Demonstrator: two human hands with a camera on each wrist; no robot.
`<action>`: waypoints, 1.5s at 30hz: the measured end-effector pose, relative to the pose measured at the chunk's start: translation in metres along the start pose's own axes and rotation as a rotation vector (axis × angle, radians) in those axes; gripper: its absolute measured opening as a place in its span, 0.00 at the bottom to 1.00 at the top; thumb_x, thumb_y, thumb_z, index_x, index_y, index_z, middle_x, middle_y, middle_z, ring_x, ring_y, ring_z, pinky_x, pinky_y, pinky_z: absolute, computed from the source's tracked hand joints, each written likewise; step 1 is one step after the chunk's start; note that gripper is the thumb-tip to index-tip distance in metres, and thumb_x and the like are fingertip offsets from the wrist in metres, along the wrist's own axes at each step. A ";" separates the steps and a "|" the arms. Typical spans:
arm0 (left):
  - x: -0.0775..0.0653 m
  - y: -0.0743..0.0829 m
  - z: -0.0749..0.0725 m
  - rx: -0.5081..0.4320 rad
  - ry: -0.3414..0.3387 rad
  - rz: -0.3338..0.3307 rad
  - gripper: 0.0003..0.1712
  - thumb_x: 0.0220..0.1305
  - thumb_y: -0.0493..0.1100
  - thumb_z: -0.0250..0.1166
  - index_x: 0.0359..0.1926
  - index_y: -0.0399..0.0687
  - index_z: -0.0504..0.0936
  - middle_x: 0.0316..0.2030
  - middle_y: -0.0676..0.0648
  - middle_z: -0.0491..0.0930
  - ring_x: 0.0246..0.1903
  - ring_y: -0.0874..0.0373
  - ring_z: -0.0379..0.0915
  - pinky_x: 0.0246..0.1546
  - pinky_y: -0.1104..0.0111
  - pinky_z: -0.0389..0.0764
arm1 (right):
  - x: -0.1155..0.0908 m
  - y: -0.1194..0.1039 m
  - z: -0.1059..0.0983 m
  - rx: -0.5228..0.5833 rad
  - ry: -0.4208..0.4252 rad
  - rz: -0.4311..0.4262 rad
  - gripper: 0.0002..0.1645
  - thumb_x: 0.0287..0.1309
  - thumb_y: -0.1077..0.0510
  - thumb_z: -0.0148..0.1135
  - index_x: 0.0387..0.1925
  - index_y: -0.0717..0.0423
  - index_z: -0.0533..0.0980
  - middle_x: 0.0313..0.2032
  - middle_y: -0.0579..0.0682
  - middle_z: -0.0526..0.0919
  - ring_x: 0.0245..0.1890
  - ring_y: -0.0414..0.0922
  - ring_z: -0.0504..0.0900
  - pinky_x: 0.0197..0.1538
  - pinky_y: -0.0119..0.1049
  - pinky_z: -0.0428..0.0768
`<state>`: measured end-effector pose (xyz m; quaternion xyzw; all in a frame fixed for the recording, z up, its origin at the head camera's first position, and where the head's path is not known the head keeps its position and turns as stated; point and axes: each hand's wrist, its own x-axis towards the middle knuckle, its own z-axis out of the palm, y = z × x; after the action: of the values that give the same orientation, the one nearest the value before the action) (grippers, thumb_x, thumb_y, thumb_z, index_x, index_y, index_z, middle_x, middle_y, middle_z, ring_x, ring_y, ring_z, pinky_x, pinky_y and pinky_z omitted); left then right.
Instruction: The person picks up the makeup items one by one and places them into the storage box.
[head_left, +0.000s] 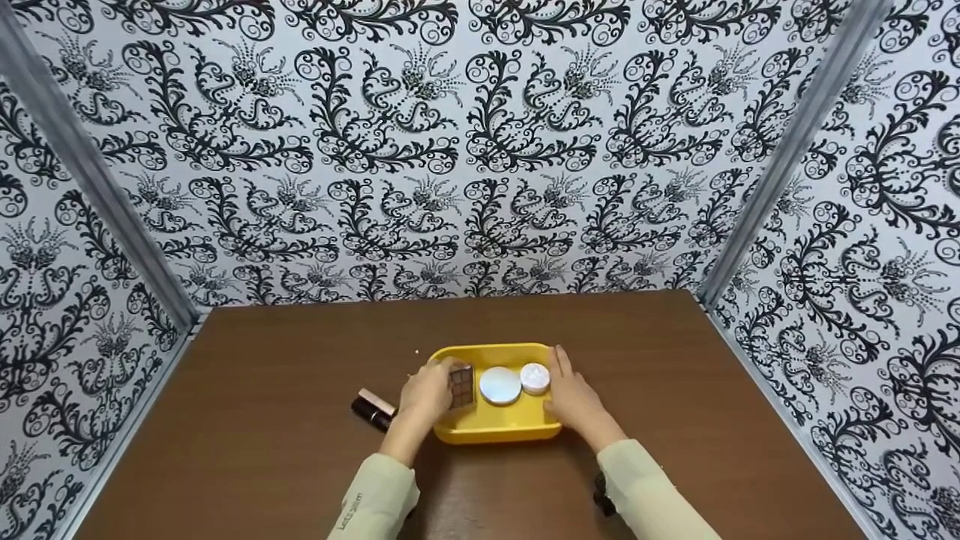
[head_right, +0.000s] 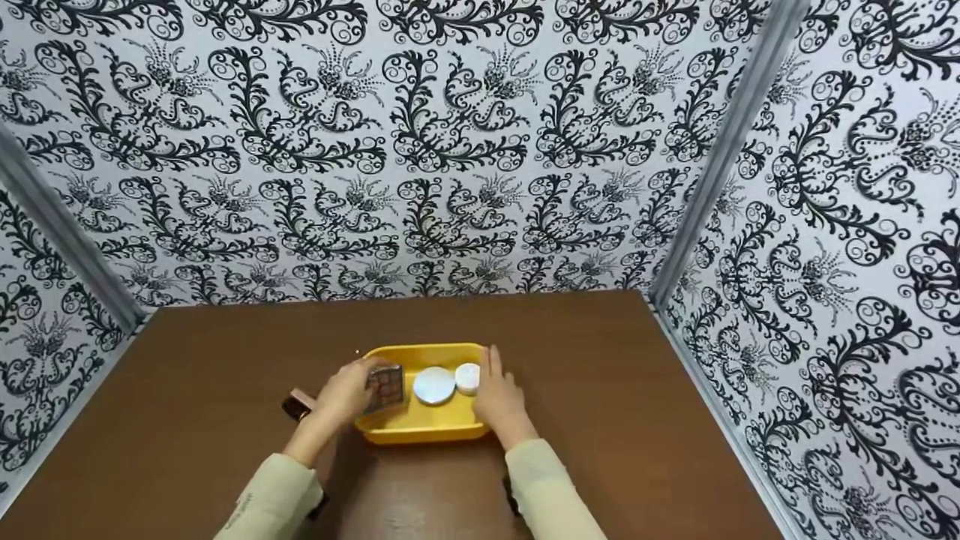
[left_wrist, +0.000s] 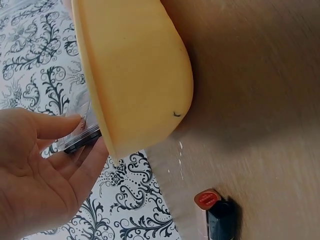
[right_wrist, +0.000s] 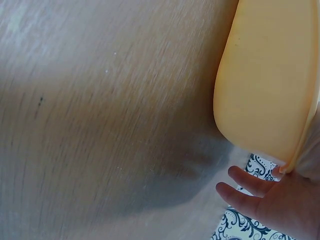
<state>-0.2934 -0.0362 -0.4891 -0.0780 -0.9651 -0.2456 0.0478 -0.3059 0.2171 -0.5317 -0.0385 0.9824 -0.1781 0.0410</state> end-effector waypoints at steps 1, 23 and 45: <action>0.000 0.001 0.001 0.004 -0.006 -0.002 0.22 0.61 0.30 0.62 0.53 0.56 0.83 0.52 0.41 0.83 0.44 0.38 0.83 0.40 0.46 0.84 | 0.000 0.000 0.000 0.003 0.001 -0.002 0.56 0.58 0.62 0.64 0.79 0.58 0.42 0.79 0.58 0.43 0.65 0.72 0.67 0.59 0.63 0.76; 0.007 0.007 0.013 0.096 0.005 0.010 0.18 0.59 0.30 0.65 0.51 0.45 0.82 0.52 0.38 0.79 0.37 0.38 0.83 0.38 0.50 0.85 | -0.002 -0.001 -0.002 0.005 0.026 -0.027 0.55 0.56 0.63 0.64 0.78 0.61 0.45 0.79 0.58 0.45 0.61 0.70 0.72 0.54 0.60 0.79; 0.001 0.014 0.030 0.155 -0.046 0.011 0.15 0.54 0.28 0.69 0.45 0.37 0.82 0.48 0.37 0.70 0.45 0.37 0.74 0.40 0.49 0.84 | -0.002 -0.001 -0.003 0.002 0.013 -0.024 0.56 0.56 0.63 0.64 0.78 0.60 0.43 0.79 0.58 0.44 0.65 0.72 0.69 0.63 0.61 0.74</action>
<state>-0.2938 -0.0096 -0.5093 -0.0848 -0.9816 -0.1679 0.0329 -0.3042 0.2171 -0.5287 -0.0491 0.9819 -0.1801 0.0325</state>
